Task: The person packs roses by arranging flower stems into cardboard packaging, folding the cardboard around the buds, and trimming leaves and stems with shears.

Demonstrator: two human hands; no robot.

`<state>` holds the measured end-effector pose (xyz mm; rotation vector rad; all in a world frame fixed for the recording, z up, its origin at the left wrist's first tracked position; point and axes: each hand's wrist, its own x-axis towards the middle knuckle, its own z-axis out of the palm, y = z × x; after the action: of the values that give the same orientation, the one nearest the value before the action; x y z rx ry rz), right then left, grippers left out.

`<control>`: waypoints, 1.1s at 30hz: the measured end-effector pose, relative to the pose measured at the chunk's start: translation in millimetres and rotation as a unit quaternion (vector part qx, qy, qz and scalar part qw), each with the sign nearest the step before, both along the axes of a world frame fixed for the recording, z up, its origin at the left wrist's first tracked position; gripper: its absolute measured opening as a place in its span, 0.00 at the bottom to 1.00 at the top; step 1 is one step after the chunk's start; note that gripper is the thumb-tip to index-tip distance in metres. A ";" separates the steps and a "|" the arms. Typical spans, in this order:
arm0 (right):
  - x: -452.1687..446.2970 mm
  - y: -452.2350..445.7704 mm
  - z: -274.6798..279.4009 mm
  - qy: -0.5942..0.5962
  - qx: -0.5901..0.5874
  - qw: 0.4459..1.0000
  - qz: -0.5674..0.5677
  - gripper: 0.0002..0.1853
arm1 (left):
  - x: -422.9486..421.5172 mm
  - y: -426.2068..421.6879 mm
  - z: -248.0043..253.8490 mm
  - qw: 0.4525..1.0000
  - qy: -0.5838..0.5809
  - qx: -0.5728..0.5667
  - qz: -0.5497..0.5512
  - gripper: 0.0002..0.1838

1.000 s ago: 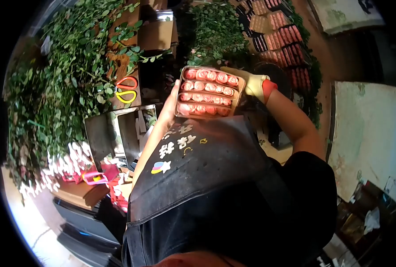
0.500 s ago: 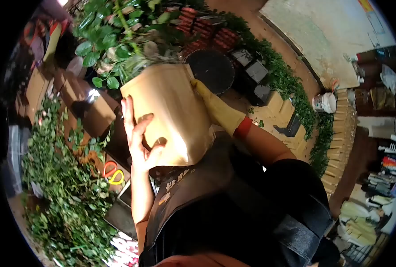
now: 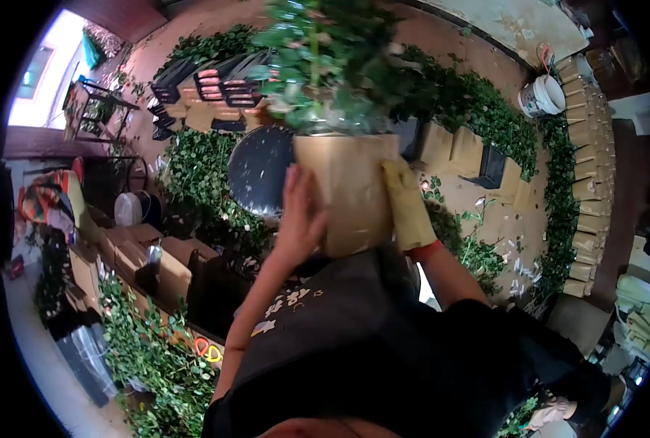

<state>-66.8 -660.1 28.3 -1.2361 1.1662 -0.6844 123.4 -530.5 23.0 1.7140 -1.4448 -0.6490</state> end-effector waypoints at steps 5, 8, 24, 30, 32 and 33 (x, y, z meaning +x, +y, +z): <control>-58.2 -89.0 -32.1 0.021 0.005 0.993 -0.118 0.29 | -53.2 -42.1 -40.4 0.990 0.021 0.082 -0.113 0.42; -82.5 -145.6 -71.3 0.002 0.030 0.987 -0.160 0.30 | -48.6 -40.3 -54.8 0.973 0.085 0.195 -0.084 0.40; -78.0 -250.3 -379.3 0.501 0.006 0.865 -0.015 0.32 | -56.5 131.2 -118.4 0.844 0.212 0.394 0.296 0.34; -77.7 -214.5 -328.7 0.241 0.109 0.963 0.050 0.26 | -60.1 143.5 -93.7 0.834 0.155 0.363 0.386 0.28; -15.3 -201.7 -290.2 0.106 0.135 0.980 0.098 0.25 | -62.1 156.5 -99.6 0.841 0.141 0.313 0.417 0.27; 22.2 -186.1 -265.5 0.065 0.149 0.974 0.158 0.25 | -61.4 162.5 -95.2 0.842 0.142 0.281 0.439 0.26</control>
<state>-44.5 -846.2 -237.3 -1.1857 1.0998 -0.1848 62.0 -368.0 -72.2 2.3288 -0.1441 -0.7800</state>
